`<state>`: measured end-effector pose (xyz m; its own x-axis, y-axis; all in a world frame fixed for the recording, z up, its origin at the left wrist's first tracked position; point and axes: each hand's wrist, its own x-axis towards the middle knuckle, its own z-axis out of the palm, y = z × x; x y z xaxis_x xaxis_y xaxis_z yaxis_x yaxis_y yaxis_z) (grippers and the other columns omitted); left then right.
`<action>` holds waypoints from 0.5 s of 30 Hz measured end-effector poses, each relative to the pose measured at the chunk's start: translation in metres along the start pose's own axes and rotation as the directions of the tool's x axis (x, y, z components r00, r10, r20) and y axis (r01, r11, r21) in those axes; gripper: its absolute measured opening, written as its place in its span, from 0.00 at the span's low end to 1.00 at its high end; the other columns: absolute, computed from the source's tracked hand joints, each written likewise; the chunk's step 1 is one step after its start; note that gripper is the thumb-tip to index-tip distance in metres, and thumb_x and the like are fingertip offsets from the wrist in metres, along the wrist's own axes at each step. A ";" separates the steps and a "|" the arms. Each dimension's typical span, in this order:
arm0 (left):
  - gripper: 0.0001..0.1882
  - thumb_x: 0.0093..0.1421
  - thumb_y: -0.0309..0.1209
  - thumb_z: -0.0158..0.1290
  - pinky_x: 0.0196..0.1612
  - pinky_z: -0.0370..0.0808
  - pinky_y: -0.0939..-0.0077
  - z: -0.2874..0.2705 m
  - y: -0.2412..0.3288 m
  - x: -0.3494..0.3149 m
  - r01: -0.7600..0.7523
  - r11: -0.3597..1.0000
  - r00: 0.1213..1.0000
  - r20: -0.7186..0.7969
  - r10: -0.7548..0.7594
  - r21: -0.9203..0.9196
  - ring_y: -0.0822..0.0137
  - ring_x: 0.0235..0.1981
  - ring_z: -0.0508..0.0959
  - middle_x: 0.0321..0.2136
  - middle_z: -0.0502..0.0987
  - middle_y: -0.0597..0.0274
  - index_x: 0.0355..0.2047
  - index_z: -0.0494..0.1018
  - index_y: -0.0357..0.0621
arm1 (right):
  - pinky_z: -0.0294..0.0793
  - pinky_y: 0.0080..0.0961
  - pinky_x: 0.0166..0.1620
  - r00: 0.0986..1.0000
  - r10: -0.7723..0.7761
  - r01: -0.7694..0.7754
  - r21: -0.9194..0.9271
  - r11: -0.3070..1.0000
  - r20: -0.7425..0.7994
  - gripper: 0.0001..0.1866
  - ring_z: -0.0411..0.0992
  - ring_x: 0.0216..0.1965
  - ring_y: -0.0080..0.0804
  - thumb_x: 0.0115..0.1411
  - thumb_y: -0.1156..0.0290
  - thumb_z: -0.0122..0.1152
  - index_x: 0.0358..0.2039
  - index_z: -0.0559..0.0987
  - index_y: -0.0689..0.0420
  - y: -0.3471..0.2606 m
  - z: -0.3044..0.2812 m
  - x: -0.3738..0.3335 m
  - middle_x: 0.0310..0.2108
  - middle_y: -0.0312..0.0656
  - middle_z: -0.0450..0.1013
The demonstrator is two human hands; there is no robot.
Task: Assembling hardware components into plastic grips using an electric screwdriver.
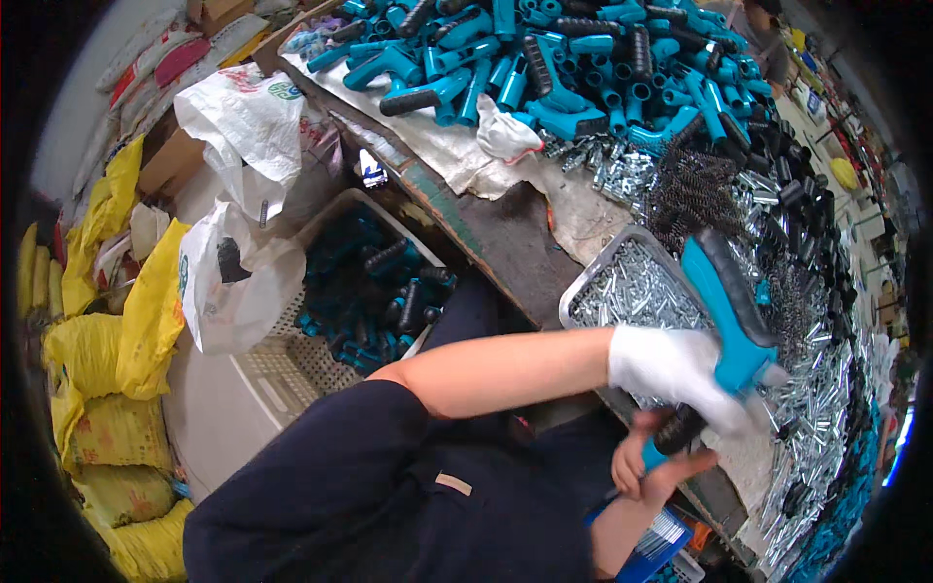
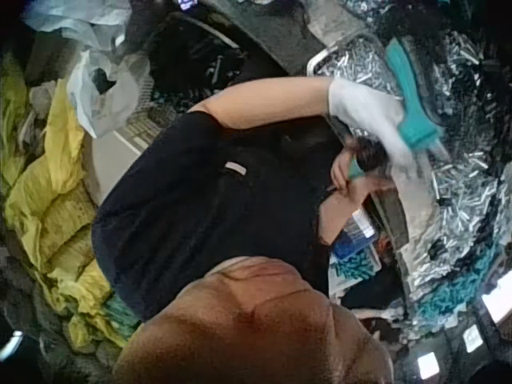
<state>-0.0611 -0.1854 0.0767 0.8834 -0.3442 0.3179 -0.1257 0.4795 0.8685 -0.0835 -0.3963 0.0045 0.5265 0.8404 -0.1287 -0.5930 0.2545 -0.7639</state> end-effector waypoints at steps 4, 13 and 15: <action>0.15 0.52 0.38 0.61 0.27 0.71 0.79 0.033 0.008 0.012 -0.266 0.957 0.873 -0.394 0.288 0.113 0.75 0.24 0.76 0.21 0.75 0.63 0.27 0.73 0.37 | 0.60 0.22 0.13 0.941 -0.107 0.043 -0.199 0.979 -0.321 0.35 0.61 0.09 0.27 0.54 0.41 0.55 0.44 0.69 0.64 0.025 0.023 0.006 0.14 0.39 0.64; 0.14 0.55 0.40 0.58 0.20 0.68 0.80 0.015 0.023 0.019 -0.009 1.000 0.940 -0.340 0.003 -0.017 0.75 0.17 0.72 0.16 0.71 0.67 0.25 0.71 0.42 | 0.62 0.19 0.17 0.856 -0.393 0.073 -0.674 0.735 -0.336 0.18 0.59 0.10 0.19 0.61 0.70 0.61 0.46 0.66 0.61 0.017 0.047 0.050 0.15 0.34 0.64; 0.13 0.52 0.36 0.60 0.27 0.72 0.74 0.009 0.016 0.023 -0.104 0.977 0.914 -0.371 0.167 0.185 0.71 0.21 0.74 0.19 0.72 0.63 0.24 0.70 0.39 | 0.59 0.18 0.16 0.758 -0.397 0.007 -0.603 0.798 -0.517 0.10 0.59 0.11 0.17 0.60 0.75 0.59 0.40 0.69 0.60 0.021 0.052 0.053 0.14 0.33 0.63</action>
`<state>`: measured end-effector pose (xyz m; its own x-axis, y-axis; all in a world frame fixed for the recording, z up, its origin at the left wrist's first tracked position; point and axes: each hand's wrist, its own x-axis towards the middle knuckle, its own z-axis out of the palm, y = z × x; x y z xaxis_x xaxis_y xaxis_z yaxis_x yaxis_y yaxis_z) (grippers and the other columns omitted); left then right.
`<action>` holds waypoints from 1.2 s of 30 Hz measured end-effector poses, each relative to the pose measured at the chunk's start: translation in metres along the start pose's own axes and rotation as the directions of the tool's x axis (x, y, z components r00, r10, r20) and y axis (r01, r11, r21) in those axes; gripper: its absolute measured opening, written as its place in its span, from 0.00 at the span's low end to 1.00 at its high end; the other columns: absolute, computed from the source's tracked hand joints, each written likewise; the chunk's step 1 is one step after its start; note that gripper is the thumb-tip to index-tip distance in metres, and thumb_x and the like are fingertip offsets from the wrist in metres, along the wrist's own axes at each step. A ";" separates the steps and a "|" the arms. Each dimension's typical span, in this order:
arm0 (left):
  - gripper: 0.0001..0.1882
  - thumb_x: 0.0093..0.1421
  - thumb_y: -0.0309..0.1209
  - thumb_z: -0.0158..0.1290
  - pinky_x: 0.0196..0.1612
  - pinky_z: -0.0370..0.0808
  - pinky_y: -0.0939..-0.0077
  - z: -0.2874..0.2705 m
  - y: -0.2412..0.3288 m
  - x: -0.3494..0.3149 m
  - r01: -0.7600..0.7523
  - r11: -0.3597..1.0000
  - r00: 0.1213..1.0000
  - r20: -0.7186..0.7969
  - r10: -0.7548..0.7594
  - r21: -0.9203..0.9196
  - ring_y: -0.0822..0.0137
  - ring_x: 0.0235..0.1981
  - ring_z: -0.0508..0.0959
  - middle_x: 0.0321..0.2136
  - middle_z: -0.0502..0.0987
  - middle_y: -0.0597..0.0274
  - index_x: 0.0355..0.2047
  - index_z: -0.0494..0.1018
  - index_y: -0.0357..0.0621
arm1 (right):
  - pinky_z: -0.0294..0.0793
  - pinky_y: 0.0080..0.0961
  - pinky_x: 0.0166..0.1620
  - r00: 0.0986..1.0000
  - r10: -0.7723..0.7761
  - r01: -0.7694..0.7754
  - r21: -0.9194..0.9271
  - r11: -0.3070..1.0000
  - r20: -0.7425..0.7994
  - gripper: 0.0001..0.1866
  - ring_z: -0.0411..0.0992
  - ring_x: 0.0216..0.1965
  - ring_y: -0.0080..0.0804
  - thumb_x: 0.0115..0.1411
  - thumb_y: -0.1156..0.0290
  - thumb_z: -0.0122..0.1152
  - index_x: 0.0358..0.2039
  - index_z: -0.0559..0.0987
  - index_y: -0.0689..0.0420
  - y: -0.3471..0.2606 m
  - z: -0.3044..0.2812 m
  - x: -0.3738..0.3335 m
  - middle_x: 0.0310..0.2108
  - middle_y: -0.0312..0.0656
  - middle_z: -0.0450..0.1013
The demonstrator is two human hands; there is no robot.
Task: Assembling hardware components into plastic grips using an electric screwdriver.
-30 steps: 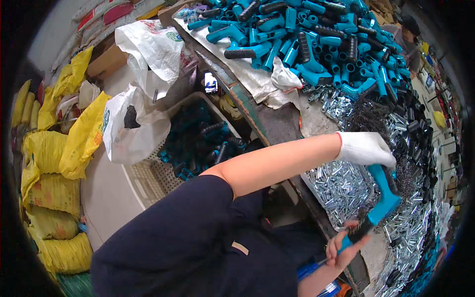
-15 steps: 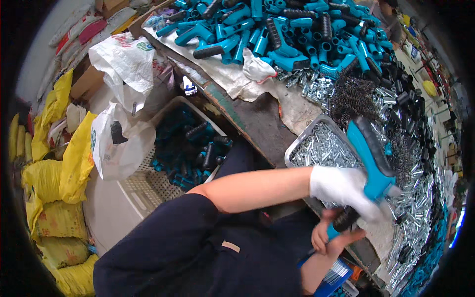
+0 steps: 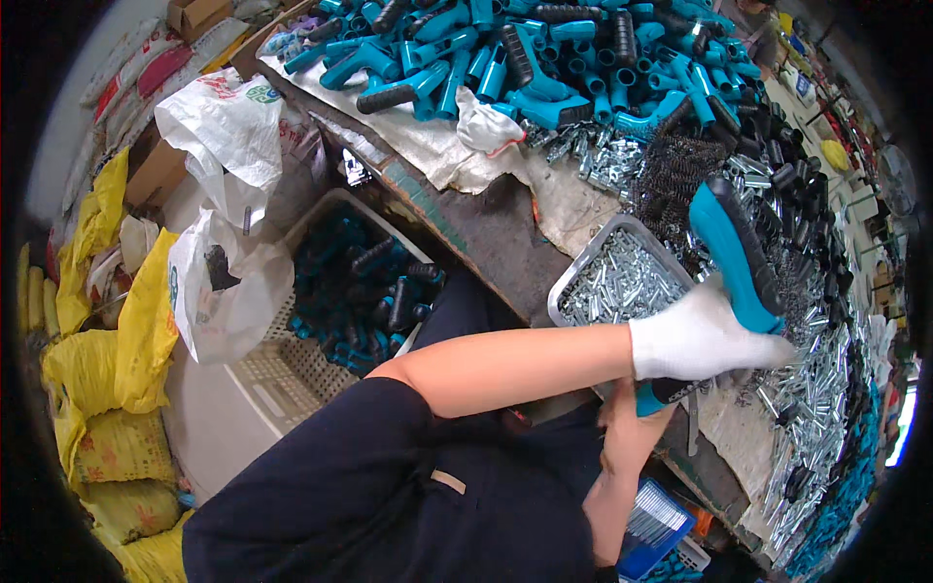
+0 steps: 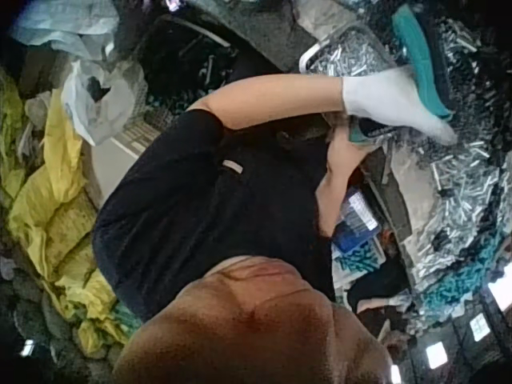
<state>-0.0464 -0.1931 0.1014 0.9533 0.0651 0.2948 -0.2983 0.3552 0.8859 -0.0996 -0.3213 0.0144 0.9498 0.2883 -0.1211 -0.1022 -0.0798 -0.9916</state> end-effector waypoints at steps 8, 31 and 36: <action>0.25 0.55 0.53 0.52 0.41 0.76 0.58 -0.149 -0.021 0.038 0.494 0.114 0.866 -0.499 0.016 0.862 0.52 0.37 0.81 0.35 0.80 0.46 0.36 0.78 0.41 | 0.61 0.16 0.25 0.990 -0.025 -0.084 0.714 0.695 0.141 0.12 0.61 0.20 0.19 0.64 0.60 0.55 0.37 0.71 0.56 0.000 -0.072 0.015 0.22 0.34 0.63; 0.15 0.59 0.40 0.51 0.41 0.73 0.57 -0.068 -0.022 -0.086 -0.111 0.649 0.980 0.192 -0.055 0.753 0.47 0.36 0.77 0.31 0.75 0.47 0.39 0.72 0.41 | 0.76 0.19 0.45 0.982 -0.188 0.162 0.425 0.891 0.021 0.24 0.74 0.42 0.28 0.63 0.68 0.58 0.56 0.67 0.67 0.036 -0.073 0.013 0.47 0.46 0.72; 0.18 0.60 0.44 0.50 0.33 0.72 0.59 -0.072 -0.021 -0.090 0.006 0.729 0.955 0.213 -0.208 0.685 0.47 0.29 0.76 0.25 0.76 0.48 0.31 0.73 0.39 | 0.76 0.22 0.39 0.989 -0.122 0.146 0.360 0.921 -0.088 0.22 0.73 0.38 0.31 0.57 0.67 0.62 0.50 0.71 0.63 0.036 -0.068 0.006 0.42 0.44 0.72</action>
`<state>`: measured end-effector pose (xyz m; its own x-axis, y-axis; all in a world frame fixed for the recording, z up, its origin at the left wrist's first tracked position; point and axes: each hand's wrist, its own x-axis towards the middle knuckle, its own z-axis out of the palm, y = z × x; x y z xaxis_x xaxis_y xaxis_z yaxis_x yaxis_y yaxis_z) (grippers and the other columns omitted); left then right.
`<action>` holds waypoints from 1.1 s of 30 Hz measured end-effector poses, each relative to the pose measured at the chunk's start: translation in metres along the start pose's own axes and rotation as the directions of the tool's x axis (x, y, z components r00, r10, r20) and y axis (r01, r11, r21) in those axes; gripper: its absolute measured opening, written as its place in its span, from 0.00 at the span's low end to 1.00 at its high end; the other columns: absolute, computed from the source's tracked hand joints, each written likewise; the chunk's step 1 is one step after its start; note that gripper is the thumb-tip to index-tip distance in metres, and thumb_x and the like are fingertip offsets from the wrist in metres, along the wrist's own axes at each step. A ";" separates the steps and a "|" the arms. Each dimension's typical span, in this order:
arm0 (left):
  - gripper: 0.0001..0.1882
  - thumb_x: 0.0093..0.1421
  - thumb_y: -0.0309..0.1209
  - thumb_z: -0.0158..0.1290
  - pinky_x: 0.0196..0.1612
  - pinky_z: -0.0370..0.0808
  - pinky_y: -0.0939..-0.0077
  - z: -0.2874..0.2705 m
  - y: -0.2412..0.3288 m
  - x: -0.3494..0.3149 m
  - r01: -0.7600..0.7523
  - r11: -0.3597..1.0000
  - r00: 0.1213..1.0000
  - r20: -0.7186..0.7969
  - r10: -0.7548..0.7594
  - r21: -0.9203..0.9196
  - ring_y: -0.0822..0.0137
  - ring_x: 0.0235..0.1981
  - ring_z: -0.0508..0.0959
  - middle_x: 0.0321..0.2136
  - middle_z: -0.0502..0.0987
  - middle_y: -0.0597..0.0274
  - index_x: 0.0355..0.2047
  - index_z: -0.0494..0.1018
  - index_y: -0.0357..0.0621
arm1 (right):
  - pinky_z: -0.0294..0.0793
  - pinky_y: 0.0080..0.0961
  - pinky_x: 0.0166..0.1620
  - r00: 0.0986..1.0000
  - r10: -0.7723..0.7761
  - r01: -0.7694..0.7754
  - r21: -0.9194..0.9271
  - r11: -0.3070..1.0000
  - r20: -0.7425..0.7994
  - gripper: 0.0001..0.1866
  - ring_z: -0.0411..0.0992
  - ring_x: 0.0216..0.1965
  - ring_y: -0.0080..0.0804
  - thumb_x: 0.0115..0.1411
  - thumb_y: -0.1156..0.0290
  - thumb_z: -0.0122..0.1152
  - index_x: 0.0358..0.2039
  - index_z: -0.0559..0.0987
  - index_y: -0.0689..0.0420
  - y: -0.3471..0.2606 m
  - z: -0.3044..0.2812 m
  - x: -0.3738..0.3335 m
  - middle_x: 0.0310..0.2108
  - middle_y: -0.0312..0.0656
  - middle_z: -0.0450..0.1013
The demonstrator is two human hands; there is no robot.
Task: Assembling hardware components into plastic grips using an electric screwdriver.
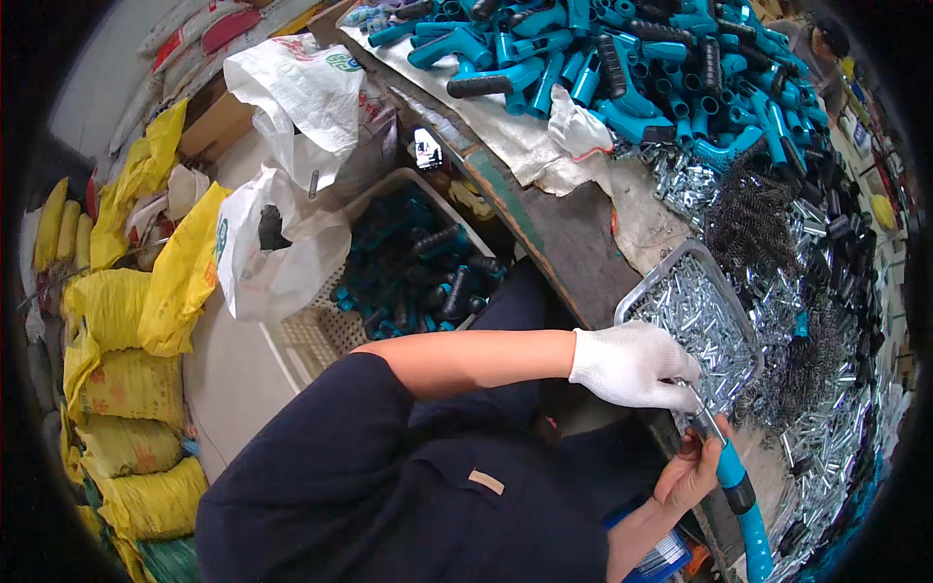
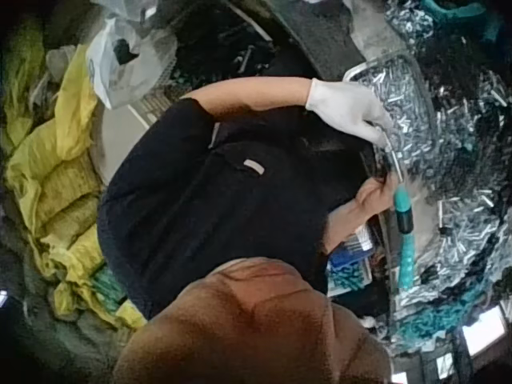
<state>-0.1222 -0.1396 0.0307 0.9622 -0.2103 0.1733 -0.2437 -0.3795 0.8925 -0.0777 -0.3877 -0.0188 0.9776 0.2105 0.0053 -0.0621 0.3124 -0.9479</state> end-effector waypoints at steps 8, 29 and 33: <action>0.18 0.61 0.45 0.48 0.30 0.71 0.60 0.003 0.009 0.000 0.066 0.995 0.998 0.013 -0.065 -0.078 0.47 0.23 0.75 0.17 0.72 0.49 0.33 0.73 0.40 | 0.76 0.21 0.37 1.000 -0.008 0.008 -0.033 0.999 0.006 0.23 0.73 0.38 0.30 0.57 0.63 0.63 0.50 0.71 0.63 -0.006 0.007 -0.005 0.41 0.43 0.72; 0.20 0.64 0.35 0.46 0.42 0.72 0.72 0.007 0.026 0.032 -0.306 0.925 0.929 -0.140 0.342 0.227 0.63 0.32 0.77 0.29 0.76 0.51 0.53 0.69 0.38 | 0.81 0.25 0.36 0.981 0.156 -0.119 0.277 0.953 -0.114 0.18 0.78 0.32 0.36 0.58 0.72 0.60 0.47 0.71 0.67 -0.015 0.028 -0.004 0.36 0.49 0.75; 0.24 0.58 0.29 0.50 0.45 0.71 0.69 0.008 0.030 0.033 0.340 0.913 0.936 0.172 -0.306 -0.225 0.58 0.37 0.76 0.32 0.75 0.51 0.55 0.68 0.38 | 0.81 0.25 0.35 0.985 0.145 -0.119 0.239 0.964 -0.093 0.18 0.78 0.32 0.36 0.58 0.73 0.60 0.47 0.71 0.67 -0.018 0.027 -0.005 0.36 0.49 0.75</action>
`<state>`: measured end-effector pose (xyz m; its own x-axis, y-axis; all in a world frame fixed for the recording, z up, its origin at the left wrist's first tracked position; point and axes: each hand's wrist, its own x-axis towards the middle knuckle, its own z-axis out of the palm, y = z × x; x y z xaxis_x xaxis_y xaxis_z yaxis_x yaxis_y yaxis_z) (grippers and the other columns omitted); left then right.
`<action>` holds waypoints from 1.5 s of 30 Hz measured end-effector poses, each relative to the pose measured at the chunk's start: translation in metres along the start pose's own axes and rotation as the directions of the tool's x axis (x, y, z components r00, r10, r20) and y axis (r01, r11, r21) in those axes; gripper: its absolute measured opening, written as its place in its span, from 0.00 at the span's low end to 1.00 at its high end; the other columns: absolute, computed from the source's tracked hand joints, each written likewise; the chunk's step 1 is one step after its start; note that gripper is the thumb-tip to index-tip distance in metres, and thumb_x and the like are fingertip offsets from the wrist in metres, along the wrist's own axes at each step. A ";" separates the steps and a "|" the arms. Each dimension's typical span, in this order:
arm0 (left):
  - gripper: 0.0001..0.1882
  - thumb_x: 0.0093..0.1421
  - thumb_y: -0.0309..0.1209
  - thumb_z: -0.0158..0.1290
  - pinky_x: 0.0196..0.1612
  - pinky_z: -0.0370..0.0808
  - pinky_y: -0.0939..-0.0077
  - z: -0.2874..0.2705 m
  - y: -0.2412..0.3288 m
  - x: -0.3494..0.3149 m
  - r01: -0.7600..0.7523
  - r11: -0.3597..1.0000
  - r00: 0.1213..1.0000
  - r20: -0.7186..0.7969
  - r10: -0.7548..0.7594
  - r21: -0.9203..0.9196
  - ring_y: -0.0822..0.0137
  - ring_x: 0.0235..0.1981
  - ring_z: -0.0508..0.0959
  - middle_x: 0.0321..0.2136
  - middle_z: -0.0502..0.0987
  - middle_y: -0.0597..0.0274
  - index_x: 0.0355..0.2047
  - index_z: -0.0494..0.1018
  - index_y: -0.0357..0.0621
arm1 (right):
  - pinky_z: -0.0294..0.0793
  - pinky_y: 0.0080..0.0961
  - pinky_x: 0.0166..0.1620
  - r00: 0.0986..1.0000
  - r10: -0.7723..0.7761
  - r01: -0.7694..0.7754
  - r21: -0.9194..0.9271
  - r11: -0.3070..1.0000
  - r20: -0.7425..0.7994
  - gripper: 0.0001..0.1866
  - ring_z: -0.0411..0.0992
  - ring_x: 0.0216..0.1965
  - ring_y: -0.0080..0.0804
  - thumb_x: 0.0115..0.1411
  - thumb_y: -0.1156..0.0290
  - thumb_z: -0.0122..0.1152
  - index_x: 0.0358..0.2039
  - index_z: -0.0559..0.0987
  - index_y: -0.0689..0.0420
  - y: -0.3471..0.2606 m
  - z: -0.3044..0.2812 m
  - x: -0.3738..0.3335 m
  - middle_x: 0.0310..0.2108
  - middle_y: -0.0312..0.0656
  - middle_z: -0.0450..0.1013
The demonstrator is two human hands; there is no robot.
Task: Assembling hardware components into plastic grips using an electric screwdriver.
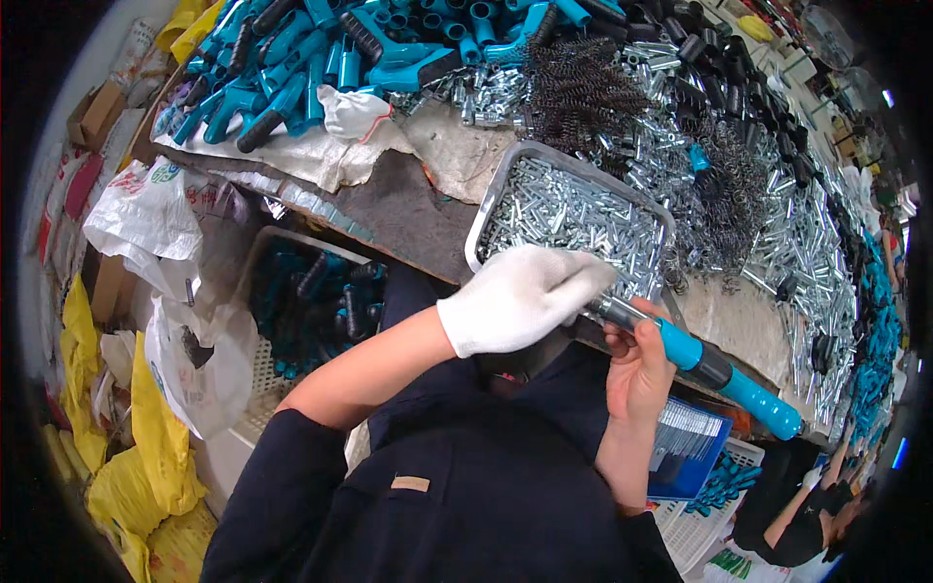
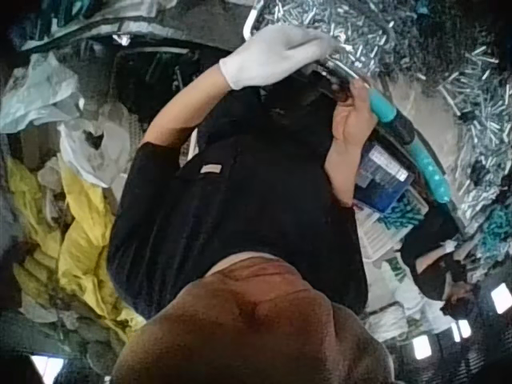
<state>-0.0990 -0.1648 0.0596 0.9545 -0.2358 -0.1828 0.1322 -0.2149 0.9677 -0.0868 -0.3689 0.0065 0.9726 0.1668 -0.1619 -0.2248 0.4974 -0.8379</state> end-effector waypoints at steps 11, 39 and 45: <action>0.22 0.63 0.32 0.45 0.41 0.71 0.71 0.009 -0.011 0.004 -0.468 0.850 0.829 -0.212 0.518 0.244 0.64 0.30 0.75 0.27 0.76 0.55 0.55 0.69 0.34 | 0.80 0.28 0.38 0.999 -0.012 0.011 -0.024 1.000 -0.042 0.17 0.77 0.33 0.35 0.58 0.73 0.60 0.46 0.73 0.66 -0.006 0.008 -0.005 0.37 0.48 0.76; 0.13 0.50 0.36 0.55 0.33 0.74 0.56 0.060 -0.049 -0.017 -0.164 0.907 0.979 -0.052 0.199 0.388 0.47 0.30 0.79 0.25 0.78 0.48 0.34 0.75 0.42 | 0.61 0.15 0.19 0.967 -0.249 0.180 -0.556 0.811 -0.051 0.09 0.64 0.19 0.19 0.53 0.70 0.63 0.30 0.72 0.60 0.013 -0.003 -0.018 0.28 0.37 0.68; 0.14 0.53 0.37 0.55 0.38 0.72 0.60 0.066 -0.091 -0.020 -0.164 0.979 0.938 0.324 0.118 0.117 0.50 0.35 0.78 0.32 0.79 0.50 0.37 0.76 0.43 | 0.71 0.28 0.46 0.888 0.121 0.335 -0.805 0.491 0.443 0.29 0.72 0.35 0.32 0.44 0.74 0.69 0.48 0.72 0.63 -0.012 -0.066 -0.040 0.34 0.43 0.71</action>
<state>-0.1477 -0.2027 -0.0365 0.8246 -0.5542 -0.1136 -0.0583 -0.2830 0.9574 -0.1191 -0.4375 -0.0111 0.8106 0.5855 -0.0140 0.2628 -0.3850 -0.8847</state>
